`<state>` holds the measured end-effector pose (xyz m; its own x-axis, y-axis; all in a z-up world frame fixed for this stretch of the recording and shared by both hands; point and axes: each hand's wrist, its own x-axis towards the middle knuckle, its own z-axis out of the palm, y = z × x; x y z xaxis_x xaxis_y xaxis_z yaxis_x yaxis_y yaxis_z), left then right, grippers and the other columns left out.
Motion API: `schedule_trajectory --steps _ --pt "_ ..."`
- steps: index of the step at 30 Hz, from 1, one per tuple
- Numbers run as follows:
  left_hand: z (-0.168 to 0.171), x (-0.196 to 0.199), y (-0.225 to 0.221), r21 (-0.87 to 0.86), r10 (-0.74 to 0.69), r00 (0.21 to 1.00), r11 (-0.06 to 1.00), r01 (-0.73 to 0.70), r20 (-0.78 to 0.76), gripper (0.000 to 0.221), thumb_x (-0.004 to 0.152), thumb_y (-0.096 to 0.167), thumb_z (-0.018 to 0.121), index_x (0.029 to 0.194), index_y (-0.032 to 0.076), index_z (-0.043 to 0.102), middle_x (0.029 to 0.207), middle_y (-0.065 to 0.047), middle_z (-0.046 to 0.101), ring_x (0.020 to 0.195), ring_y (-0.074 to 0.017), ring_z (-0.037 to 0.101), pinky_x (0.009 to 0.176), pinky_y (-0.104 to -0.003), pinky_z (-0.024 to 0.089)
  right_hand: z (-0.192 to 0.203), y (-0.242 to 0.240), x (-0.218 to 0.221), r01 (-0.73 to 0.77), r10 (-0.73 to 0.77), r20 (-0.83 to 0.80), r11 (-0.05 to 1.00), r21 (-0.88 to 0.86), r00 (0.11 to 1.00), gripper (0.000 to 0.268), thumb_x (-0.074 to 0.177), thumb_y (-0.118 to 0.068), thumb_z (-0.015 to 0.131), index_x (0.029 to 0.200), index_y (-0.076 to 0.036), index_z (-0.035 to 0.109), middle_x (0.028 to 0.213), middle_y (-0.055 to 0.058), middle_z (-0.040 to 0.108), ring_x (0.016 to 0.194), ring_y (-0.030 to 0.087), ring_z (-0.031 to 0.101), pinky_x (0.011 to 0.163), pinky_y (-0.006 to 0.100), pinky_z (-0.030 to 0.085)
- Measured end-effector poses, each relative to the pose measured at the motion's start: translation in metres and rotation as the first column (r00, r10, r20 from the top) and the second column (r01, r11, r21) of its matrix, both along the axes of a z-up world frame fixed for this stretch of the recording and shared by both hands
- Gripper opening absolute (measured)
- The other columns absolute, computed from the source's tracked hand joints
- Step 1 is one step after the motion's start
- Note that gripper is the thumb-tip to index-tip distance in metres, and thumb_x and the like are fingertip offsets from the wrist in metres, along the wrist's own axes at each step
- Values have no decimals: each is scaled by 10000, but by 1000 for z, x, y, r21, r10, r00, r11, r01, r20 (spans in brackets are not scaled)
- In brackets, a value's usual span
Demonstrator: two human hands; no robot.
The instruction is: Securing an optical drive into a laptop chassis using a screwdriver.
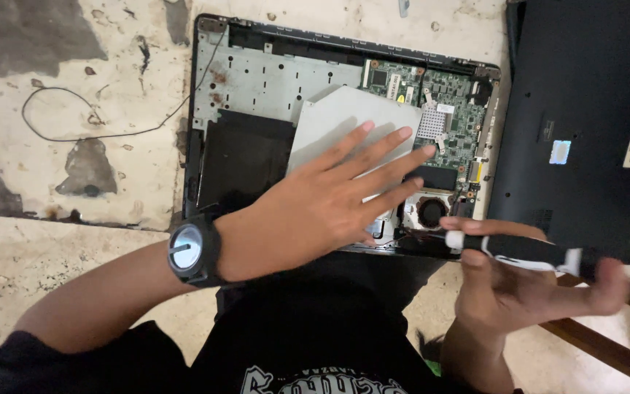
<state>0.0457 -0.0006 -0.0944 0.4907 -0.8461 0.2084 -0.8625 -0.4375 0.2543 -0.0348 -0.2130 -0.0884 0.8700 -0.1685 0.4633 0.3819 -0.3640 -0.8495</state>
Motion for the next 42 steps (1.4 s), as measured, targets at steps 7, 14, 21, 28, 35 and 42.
schedule_trajectory --steps 7,14,21,28,35,42 --pt "-26 3 -1 79 54 972 994 -73 228 682 1089 539 639 1615 131 492 1676 -101 366 1548 -329 298 1284 -507 250 -20 -5 6 -94 94 17 995 -26 995 806 939 122 502 1494 -377 198 878 427 496 633 458 585 768 641 615" --pt "-33 -1 -1 116 34 972 991 -63 233 636 1140 493 579 1647 141 426 1689 -102 317 1544 -352 299 1282 -517 273 -34 -8 12 -184 185 81 983 -26 979 881 860 123 504 1509 -396 211 861 467 515 587 512 615 721 655 608" --pt "-34 -1 -2 106 45 967 992 -73 250 623 1126 502 580 1634 162 460 1678 -90 368 1537 -351 306 1277 -508 269 -31 -2 18 -176 189 122 979 -105 975 750 883 88 507 1442 -308 200 802 431 519 561 465 619 615 584 620" --pt "-32 -2 -1 49 70 978 996 -81 198 601 1105 481 589 1596 144 513 1655 -79 440 1538 -343 314 1285 -506 240 -32 0 15 -181 189 88 979 -90 978 844 882 156 522 1479 -352 209 871 435 532 616 492 647 670 568 612" --pt "-33 -2 -1 -11 75 986 997 -74 150 570 1097 427 641 1575 131 546 1641 -93 458 1534 -348 320 1282 -512 248 -31 0 17 -213 225 100 970 -117 969 825 883 125 530 1483 -343 210 866 423 537 619 492 655 657 560 621" --pt "-32 -1 -1 -86 100 983 992 -87 151 499 1113 381 637 1505 73 611 1583 -85 544 1506 -341 375 1269 -500 283 -33 -21 1 -189 236 -324 967 170 916 554 969 -301 466 1104 232 538 1138 465 636 977 499 737 1011 436 561"
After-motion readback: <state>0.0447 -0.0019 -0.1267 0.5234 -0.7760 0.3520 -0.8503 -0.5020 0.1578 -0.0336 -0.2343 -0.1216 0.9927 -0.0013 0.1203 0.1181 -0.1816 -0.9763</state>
